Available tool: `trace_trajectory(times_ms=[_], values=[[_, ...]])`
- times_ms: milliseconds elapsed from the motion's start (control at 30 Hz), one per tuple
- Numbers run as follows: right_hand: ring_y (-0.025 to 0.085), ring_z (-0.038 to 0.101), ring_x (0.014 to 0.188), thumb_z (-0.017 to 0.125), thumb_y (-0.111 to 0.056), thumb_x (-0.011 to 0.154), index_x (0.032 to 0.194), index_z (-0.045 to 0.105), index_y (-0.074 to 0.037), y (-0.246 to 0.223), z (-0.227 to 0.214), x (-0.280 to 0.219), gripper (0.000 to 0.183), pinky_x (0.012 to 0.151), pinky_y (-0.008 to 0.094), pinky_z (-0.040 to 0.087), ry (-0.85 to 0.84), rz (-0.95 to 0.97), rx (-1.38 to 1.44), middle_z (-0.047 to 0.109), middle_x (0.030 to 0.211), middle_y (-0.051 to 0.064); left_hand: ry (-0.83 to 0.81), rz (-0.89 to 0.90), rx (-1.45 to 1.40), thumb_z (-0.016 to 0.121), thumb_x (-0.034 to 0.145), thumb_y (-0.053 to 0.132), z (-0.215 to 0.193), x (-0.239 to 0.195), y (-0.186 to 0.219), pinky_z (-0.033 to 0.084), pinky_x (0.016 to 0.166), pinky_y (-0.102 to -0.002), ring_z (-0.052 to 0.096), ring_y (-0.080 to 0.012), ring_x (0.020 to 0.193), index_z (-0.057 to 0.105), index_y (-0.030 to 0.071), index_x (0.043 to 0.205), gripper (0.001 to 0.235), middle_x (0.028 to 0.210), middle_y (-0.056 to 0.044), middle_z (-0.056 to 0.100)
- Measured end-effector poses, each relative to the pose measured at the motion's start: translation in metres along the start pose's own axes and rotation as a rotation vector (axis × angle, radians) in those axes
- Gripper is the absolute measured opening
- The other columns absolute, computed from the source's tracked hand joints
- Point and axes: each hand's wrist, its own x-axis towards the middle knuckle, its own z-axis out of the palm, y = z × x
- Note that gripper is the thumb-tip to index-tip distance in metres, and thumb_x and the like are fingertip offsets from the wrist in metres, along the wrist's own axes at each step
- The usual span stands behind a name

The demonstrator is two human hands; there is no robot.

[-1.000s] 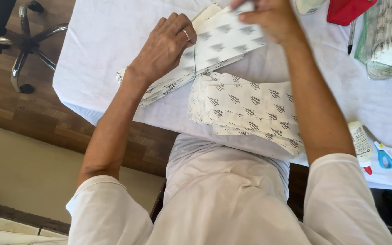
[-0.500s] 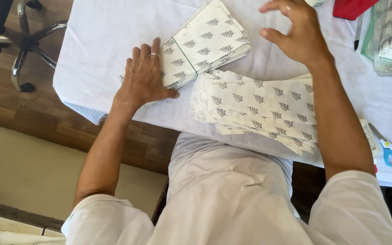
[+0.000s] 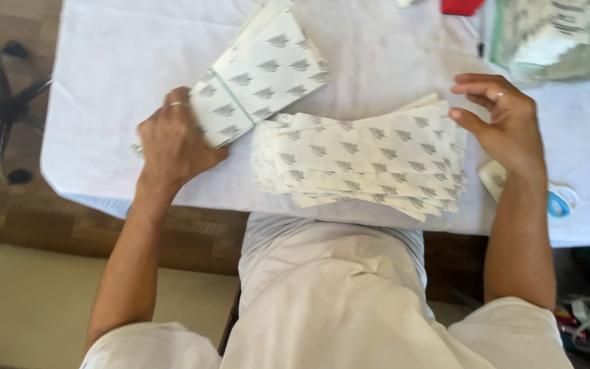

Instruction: Manually applying glue to and folding printed paper strips to create packaging sleeves.

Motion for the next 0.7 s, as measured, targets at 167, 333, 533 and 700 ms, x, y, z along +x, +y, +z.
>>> trace_trajectory(times_ms=[167,333,533,700], values=[[0.023,0.058,0.131,0.070,0.006,0.099,0.128,0.064,0.000,-0.023,0.017,0.008,0.030,0.114,0.032,0.052,0.039,0.036,0.147,0.059,0.139,0.016,0.226,0.107,0.127,0.085,0.079,0.070,-0.038,0.024,0.025,0.031,0.041,-0.028,0.054,-0.0119,0.052,0.061,-0.002,0.121,0.087,0.079,0.000,0.057],[0.036,0.052,0.144,0.077,-0.025,0.093,0.163,0.019,-0.015,-0.043,0.062,0.033,0.092,0.121,0.048,0.046,-0.197,-0.101,0.653,0.034,0.165,0.022,0.318,0.123,-0.556,0.098,0.067,0.030,-0.068,0.071,0.110,0.058,0.059,-0.036,0.072,-0.0271,0.081,0.043,-0.014,0.131,0.094,0.100,-0.015,0.069],[0.021,0.064,0.124,0.083,-0.017,0.097,0.143,0.050,-0.004,-0.075,0.076,0.033,0.057,0.109,0.035,0.057,0.642,-0.081,0.629,0.066,0.136,0.013,-0.038,-0.280,-0.994,0.088,0.055,0.051,-0.053,0.098,0.255,0.066,0.076,-0.039,0.080,-0.0286,0.099,0.038,0.006,0.138,0.107,0.125,-0.009,0.066],[0.022,0.074,0.106,0.091,0.005,0.082,0.123,0.060,-0.008,0.031,-0.047,0.056,0.053,0.089,0.038,0.067,0.688,0.011,0.484,0.074,0.121,0.011,-0.498,0.100,-1.156,0.083,0.064,0.063,-0.073,0.109,0.269,0.052,0.106,-0.047,0.052,-0.0418,0.141,-0.011,0.008,0.157,0.143,0.165,-0.027,0.024]])
